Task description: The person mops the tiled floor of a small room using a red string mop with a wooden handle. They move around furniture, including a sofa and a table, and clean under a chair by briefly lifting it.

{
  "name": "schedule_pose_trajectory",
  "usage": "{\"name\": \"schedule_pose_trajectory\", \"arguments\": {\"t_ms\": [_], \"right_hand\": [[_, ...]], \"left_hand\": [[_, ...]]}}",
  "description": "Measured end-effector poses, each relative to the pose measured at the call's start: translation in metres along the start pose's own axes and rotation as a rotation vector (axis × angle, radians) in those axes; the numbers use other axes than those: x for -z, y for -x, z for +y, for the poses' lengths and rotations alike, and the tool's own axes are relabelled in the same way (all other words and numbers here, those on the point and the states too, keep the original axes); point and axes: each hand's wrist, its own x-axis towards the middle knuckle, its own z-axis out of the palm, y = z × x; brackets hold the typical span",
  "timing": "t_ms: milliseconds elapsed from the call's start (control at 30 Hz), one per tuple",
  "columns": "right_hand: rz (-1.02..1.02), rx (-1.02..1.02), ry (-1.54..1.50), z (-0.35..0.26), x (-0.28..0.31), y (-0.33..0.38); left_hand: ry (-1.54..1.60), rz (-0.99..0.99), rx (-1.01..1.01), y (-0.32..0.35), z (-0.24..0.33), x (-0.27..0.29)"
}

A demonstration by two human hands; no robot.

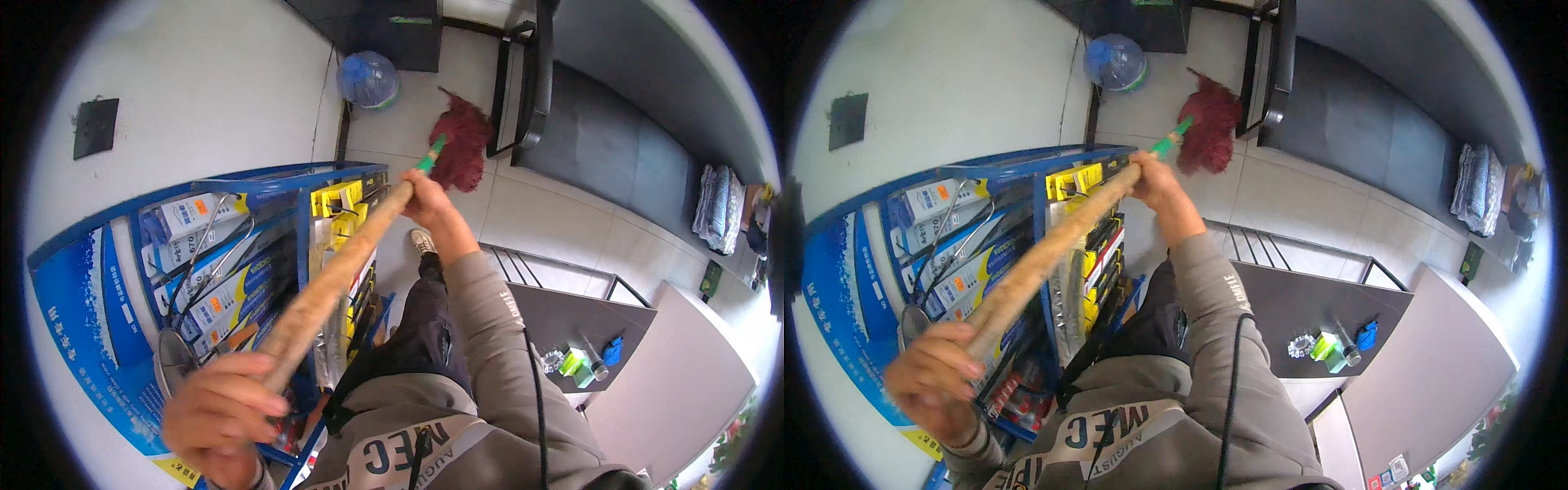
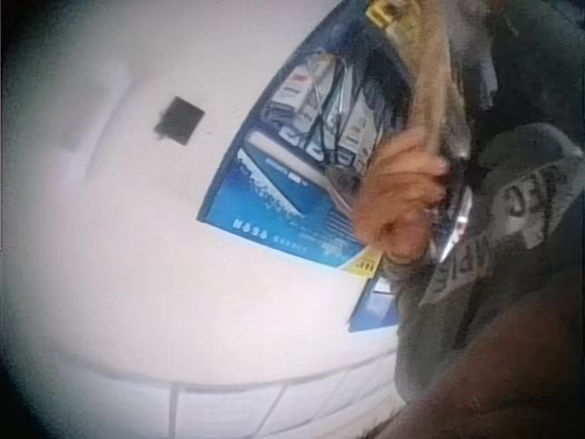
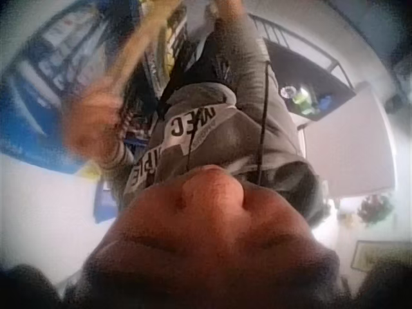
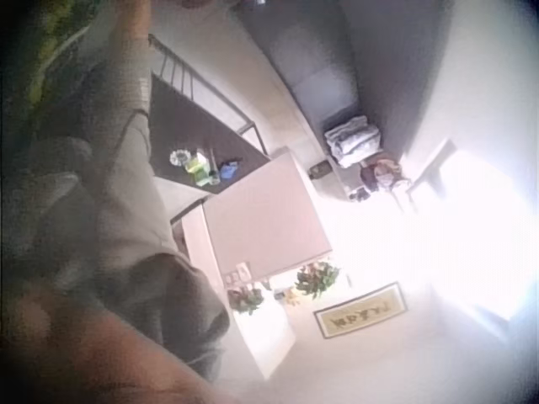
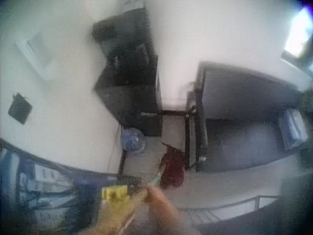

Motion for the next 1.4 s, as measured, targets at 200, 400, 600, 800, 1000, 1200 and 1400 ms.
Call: {"name": "schedule_pose_trajectory", "arguments": {"t_ms": [200,400,600,800,1000,1200,1400], "right_hand": [[0.216,0.157,-0.099,-0.017,0.090,-0.020],[0.351,0.141,0.169,0.061,0.100,-0.011],[0.219,0.061,0.188,0.167,0.095,0.048],[0.175,-0.022,0.167,0.314,0.111,0.103],[0.158,-0.171,0.286,0.436,0.118,0.146],[0.390,-0.077,0.396,0.442,0.121,0.123],[0.644,0.155,0.700,0.366,0.198,0.023]], "left_hand": [[0.236,-0.044,0.205,0.072,-0.057,-0.065],[0.368,0.284,0.397,0.183,-0.072,-0.086],[0.323,0.137,0.082,0.247,-0.018,-0.060],[0.290,0.303,0.035,0.378,0.020,-0.044],[0.142,0.462,-0.019,0.482,0.058,-0.044],[0.022,0.503,0.112,0.504,0.036,-0.032],[-0.161,0.217,0.706,0.561,-0.079,-0.092]]}}
